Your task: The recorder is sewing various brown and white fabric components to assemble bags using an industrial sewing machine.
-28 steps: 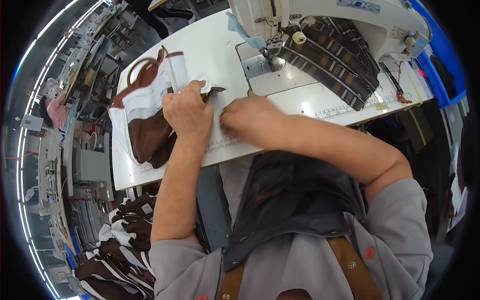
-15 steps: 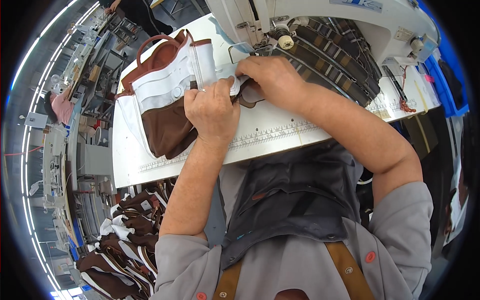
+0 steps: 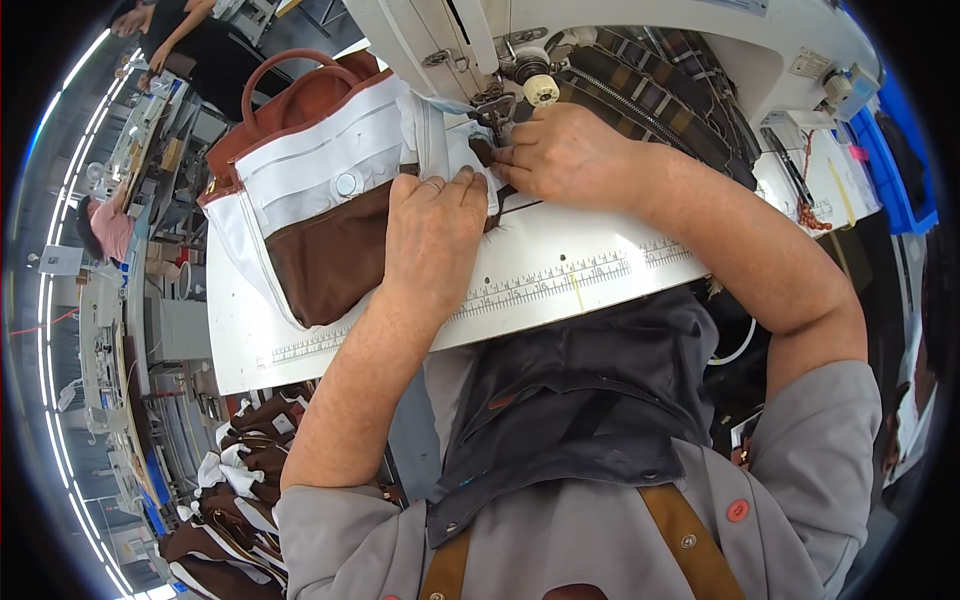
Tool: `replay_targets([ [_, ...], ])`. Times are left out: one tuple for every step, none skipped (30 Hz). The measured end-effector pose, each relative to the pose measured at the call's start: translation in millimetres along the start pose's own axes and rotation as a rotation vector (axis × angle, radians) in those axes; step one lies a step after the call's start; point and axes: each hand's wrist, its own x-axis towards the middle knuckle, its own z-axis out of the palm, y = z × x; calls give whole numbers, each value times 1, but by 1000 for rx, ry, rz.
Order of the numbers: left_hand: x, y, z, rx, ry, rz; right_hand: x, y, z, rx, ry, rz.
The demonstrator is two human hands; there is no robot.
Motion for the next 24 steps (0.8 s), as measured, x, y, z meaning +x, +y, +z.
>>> replay_targets([
  [3,-1,4,15,20,0,-1,3,1,11,-36,36],
  [6,-3,8,30,40,1,-2,5,2,22,-72,72],
  [10,-3,9,28,40,2,-3,6,2,22,-74,74],
  [14,-3,8,43,15,3,-4,7,2,-18,-45,88],
  [17,-4,8,59,-9,5,-4,8,2,-58,-15,102],
  [19,-5,11,57,-7,9,-6,10,5,-61,-17,106],
  [22,-7,13,45,-1,7,-8,10,7,-78,-12,124],
  [24,-7,14,32,6,7,-10,11,9,-95,-6,142],
  [26,-9,16,28,6,13,-10,12,9,-97,-10,149],
  [28,-11,16,2,16,6,-11,13,9,-94,-14,162],
  [30,-13,16,-25,26,-1,-11,13,8,-92,-17,176],
  [30,-14,17,-29,24,4,-10,13,8,-92,-21,182],
  [30,-15,17,-29,36,6,-10,13,7,-96,-40,197],
  [31,-16,19,-30,48,8,-10,13,7,-100,-59,211],
  [32,-15,18,-31,48,11,-10,13,6,-100,-61,214],
  [34,-15,18,-26,44,3,-10,14,6,-117,-68,217],
  [35,-15,18,-21,40,-7,-10,15,6,-134,-76,219],
  [36,-15,18,-23,41,-8,-9,15,7,-134,-78,217],
  [36,-15,18,-16,38,-23,-8,15,8,-135,-81,226],
  [36,-15,18,-9,34,-39,-8,15,9,-135,-84,233],
  [36,-15,18,-13,36,-45,-8,15,9,-134,-89,226],
  [36,-15,17,-5,30,-38,-8,14,10,-118,-71,237],
  [36,-15,18,4,23,-31,-9,14,10,-101,-53,248],
  [36,-16,18,6,26,-40,-8,14,9,-101,-52,239],
])
